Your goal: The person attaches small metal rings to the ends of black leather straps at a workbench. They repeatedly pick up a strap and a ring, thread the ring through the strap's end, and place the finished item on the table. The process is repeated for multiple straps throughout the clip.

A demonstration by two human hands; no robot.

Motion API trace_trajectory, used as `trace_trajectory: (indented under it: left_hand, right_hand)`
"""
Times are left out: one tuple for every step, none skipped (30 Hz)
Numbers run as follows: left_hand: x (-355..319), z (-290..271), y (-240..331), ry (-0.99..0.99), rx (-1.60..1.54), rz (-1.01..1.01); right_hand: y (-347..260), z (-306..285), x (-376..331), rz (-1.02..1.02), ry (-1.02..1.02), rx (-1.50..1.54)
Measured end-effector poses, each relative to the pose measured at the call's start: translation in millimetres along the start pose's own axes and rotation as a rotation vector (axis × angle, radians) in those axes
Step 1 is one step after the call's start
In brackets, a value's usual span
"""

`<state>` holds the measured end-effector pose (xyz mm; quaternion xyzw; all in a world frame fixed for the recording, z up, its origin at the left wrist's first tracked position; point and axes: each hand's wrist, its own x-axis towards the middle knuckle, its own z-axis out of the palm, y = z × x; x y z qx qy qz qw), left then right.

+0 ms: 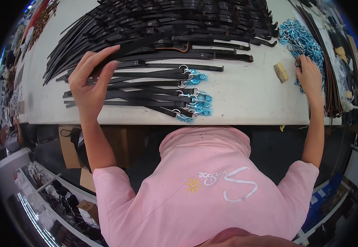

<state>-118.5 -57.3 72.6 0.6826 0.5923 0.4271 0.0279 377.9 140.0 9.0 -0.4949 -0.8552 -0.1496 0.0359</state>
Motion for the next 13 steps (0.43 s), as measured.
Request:
trace_trajectory:
  left_hand:
    - [2.1,1.3,-0.6,0.003,-0.039,0.03]
    - [3.7,2.8,-1.4,0.005,-0.079,0.062]
    - [4.4,4.4,-2.6,0.0,-0.124,0.032]
    - [5.9,9.0,-3.9,0.029,-0.164,0.056]
    - [7.1,10.0,-3.6,0.021,-0.171,0.047]
    - [8.5,10.2,-2.0,0.016,-0.179,0.037]
    - [9.7,9.0,0.8,0.007,-0.157,0.024]
    - [11.2,6.7,4.0,-0.002,-0.134,0.01]
    - [12.8,6.1,6.2,-0.012,-0.115,-0.001]
    - [14.8,6.9,6.1,0.004,-0.108,0.026]
    - [13.9,5.2,5.6,-0.003,-0.083,0.047]
    - [14.0,3.7,4.1,-0.009,-0.06,0.07]
    - [15.2,0.5,-0.6,-0.009,-0.021,0.129]
  right_hand:
    - [1.5,3.6,3.4,-0.039,0.012,-0.06]
    - [3.6,9.0,6.3,-0.077,0.025,-0.12]
    - [5.1,12.4,7.9,-0.111,0.036,-0.182]
    - [5.5,14.1,8.7,-0.103,0.029,-0.179]
    - [4.9,14.7,9.2,-0.096,0.022,-0.177]
    - [5.6,14.4,10.6,-0.092,0.016,-0.178]
    - [5.4,15.1,11.0,-0.096,0.025,-0.196]
    - [4.6,16.4,10.3,-0.101,0.036,-0.213]
    - [5.5,17.2,8.5,-0.103,0.046,-0.232]
    - [7.0,18.3,7.1,-0.051,0.048,-0.168]
    - [9.7,19.5,6.1,0.0,0.05,-0.102]
    - [15.6,18.9,8.6,0.052,0.053,-0.039]
    - [29.2,19.0,15.1,0.367,-0.147,0.241]
